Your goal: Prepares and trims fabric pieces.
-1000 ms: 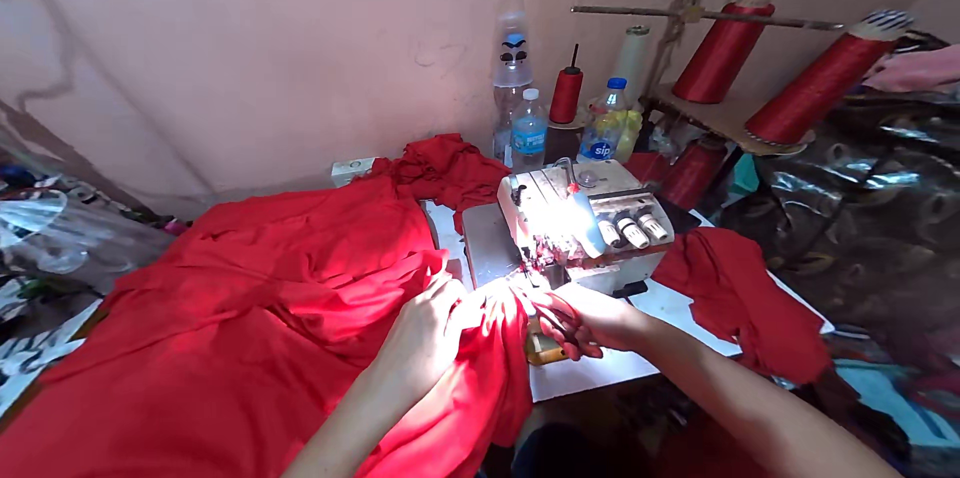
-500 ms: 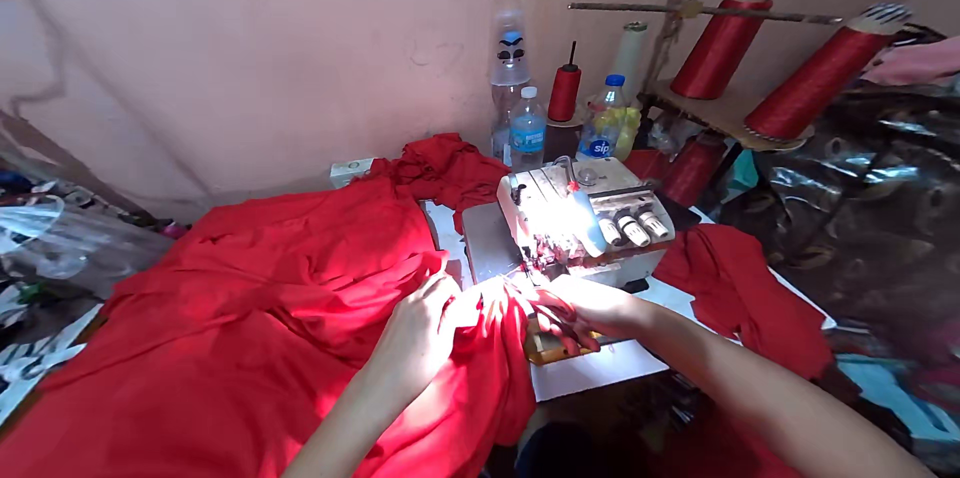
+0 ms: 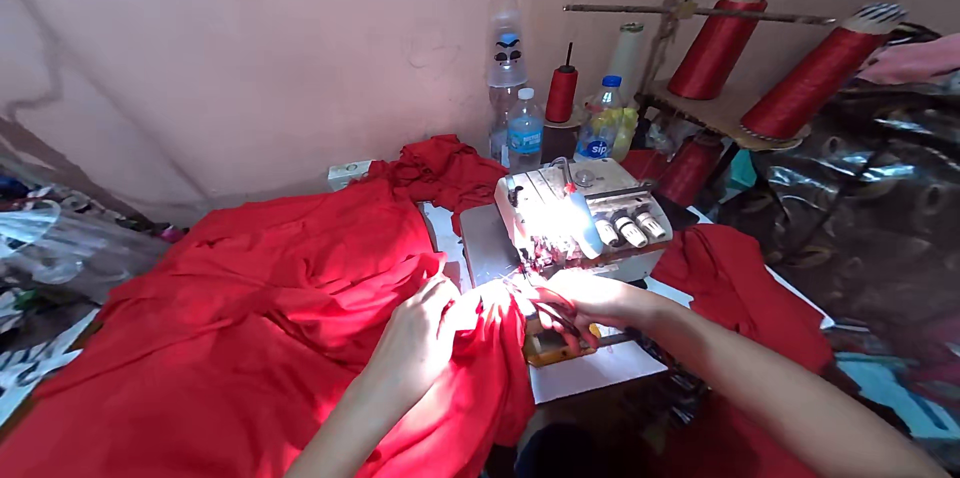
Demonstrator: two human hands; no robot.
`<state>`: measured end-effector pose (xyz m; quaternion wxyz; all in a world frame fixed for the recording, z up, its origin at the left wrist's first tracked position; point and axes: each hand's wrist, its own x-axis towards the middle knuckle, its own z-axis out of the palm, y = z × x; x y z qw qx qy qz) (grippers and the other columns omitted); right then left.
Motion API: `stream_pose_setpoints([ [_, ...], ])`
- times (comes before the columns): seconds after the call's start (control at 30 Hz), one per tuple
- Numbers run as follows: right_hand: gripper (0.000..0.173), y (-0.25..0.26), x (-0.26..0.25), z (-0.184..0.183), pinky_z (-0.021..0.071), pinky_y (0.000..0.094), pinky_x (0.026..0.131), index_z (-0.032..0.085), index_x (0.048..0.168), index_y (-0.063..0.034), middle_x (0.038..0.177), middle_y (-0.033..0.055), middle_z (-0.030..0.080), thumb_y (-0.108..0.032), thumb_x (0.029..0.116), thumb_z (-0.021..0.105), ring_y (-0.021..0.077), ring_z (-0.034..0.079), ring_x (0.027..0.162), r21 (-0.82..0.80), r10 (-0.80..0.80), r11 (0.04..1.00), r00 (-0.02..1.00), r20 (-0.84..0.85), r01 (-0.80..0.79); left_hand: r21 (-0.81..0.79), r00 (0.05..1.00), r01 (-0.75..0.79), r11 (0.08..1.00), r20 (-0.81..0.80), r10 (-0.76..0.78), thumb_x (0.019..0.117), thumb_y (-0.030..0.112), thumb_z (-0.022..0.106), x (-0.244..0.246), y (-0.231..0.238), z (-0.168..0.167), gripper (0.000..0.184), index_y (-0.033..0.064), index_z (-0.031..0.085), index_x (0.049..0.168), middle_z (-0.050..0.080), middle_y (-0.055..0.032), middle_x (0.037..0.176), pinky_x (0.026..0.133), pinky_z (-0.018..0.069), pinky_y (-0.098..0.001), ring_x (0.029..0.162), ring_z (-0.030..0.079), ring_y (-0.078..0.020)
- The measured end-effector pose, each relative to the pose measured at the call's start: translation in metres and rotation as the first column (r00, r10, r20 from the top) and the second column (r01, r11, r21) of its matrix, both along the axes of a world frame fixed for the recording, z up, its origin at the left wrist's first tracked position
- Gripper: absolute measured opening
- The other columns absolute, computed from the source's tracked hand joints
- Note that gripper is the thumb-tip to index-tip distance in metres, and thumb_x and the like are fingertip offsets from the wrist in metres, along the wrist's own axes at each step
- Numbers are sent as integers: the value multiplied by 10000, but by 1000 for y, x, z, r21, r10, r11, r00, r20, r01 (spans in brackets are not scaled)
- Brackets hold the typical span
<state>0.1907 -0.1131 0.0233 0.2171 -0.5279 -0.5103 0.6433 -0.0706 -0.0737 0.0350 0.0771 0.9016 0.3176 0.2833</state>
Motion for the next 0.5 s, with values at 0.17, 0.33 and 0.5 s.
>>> stream_pose_setpoints([
  [0.17,372,7,-11,7,420,190,433,558,918,-93,638,-35,549,-316,1126,345,50,514,460,-7,-8,1000,987,163,10,1,1000,3,1000,11,-3,912,32,579,1,-3,-4,151,-49,704,936,722,-177,951,771,594,-402,866,734,-283],
  [0.33,356,-14,2,-4,397,171,418,627,880,-48,586,-38,552,-237,1105,426,16,494,431,192,32,977,958,285,-89,46,1000,1,999,15,-1,938,110,561,-7,-4,-13,202,-14,718,907,732,-156,952,776,595,-360,884,738,-254],
  [0.5,352,-87,62,-20,516,423,701,663,976,67,802,167,643,-282,1005,639,243,625,714,455,-291,890,793,536,19,-312,897,354,881,-151,-415,973,141,542,-57,-26,8,294,-24,763,869,716,-228,1108,981,507,-508,1108,671,-387],
])
